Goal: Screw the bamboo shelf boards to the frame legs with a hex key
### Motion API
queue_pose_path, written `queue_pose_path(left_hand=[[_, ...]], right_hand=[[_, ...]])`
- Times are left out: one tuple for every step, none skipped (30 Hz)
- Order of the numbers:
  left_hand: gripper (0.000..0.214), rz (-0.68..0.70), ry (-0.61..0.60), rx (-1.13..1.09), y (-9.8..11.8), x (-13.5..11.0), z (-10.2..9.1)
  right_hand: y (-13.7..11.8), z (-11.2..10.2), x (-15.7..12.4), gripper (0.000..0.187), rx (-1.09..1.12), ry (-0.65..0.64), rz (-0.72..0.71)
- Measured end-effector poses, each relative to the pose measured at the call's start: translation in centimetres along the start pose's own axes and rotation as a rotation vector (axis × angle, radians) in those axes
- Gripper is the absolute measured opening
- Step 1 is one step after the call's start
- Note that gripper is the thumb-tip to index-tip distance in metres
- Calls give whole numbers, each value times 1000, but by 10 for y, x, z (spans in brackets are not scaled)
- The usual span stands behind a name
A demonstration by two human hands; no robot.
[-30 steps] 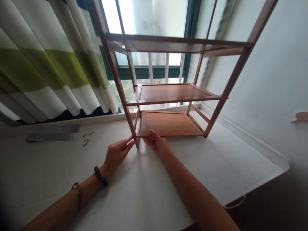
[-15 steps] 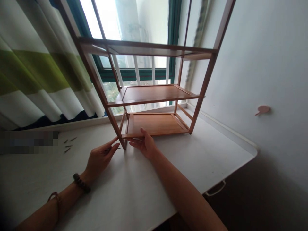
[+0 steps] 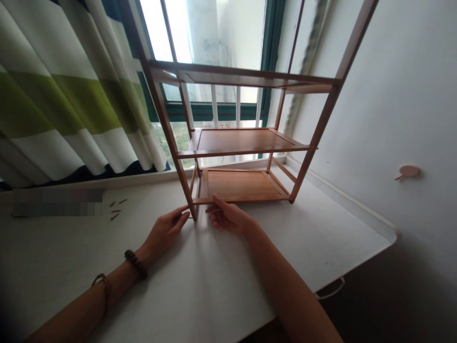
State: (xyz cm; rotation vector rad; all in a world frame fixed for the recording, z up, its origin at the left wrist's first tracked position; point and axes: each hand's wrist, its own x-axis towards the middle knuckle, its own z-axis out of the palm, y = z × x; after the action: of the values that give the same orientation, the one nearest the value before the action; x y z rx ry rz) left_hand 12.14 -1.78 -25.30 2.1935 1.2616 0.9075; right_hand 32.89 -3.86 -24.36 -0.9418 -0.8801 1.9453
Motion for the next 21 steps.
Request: queue_pose_path(left_hand=[[47, -1, 1, -1, 0, 0, 0], [45, -3, 4, -4, 0, 0, -1], [43, -2, 10, -13, 0, -1, -1], [41, 5, 17, -28, -1, -1, -1], [39, 17, 23, -49, -1, -1, -1], [38, 35, 26, -69, -2, -1, -1], [38, 56, 25, -86, -3, -1, -1], [38, 75, 18, -97, -4, -1, 0], [38, 90, 5, -103, -5, -1, 1], [38, 98, -6, -106, -5, -1, 1], [39, 98, -15, -109, -6, 0, 1], [38, 92, -18, -114, -6, 0, 1], [38, 81, -15, -121, -6, 0, 0], [37, 67, -7, -128, -6, 1, 0], [37, 52, 5, -133, -5, 1, -1], [36, 38, 16, -136, -5, 1, -2], [36, 27, 25, -138, -4, 2, -3], [35, 18, 33, -140, -4, 2, -3], [35, 13, 38, -142, -4, 3, -3], [34, 11, 44, -144, -4, 3, -3], [34, 13, 49, -144, -4, 3, -3]], right_hand=[[-3, -1, -5, 46, -94, -21, 43], [-5, -2, -11, 47, -194, -21, 58], [-7, -2, -15, 46, -289, -2, 43], [-8, -1, -19, 46, -363, 29, 19], [-8, 1, -21, 46, -416, 62, -5], [-8, 3, -22, 46, -457, 95, -24], [-7, 6, -23, 46, -493, 126, -39], [-6, 9, -23, 47, -535, 156, -63], [-5, 12, -23, 47, -586, 198, -109], [-5, 15, -23, 46, -641, 254, -180], [-5, 17, -23, 46, -700, 330, -271], [-6, 19, -23, 46, -766, 423, -377], [-7, 20, -24, 45, -841, 530, -488], [-9, 21, -25, 43, -922, 635, -595], [-11, 21, -26, 39, -1009, 714, -690], [-12, 21, -27, 33, -1103, 753, -770], [-12, 22, -27, 26, -1199, 750, -834], [-11, 23, -26, 22, -1288, 708, -872], [-10, 26, -24, 26, -1363, 642, -888], [-7, 29, -22, 33, -1419, 574, -889], [-5, 34, -19, 41, -1454, 520, -881]])
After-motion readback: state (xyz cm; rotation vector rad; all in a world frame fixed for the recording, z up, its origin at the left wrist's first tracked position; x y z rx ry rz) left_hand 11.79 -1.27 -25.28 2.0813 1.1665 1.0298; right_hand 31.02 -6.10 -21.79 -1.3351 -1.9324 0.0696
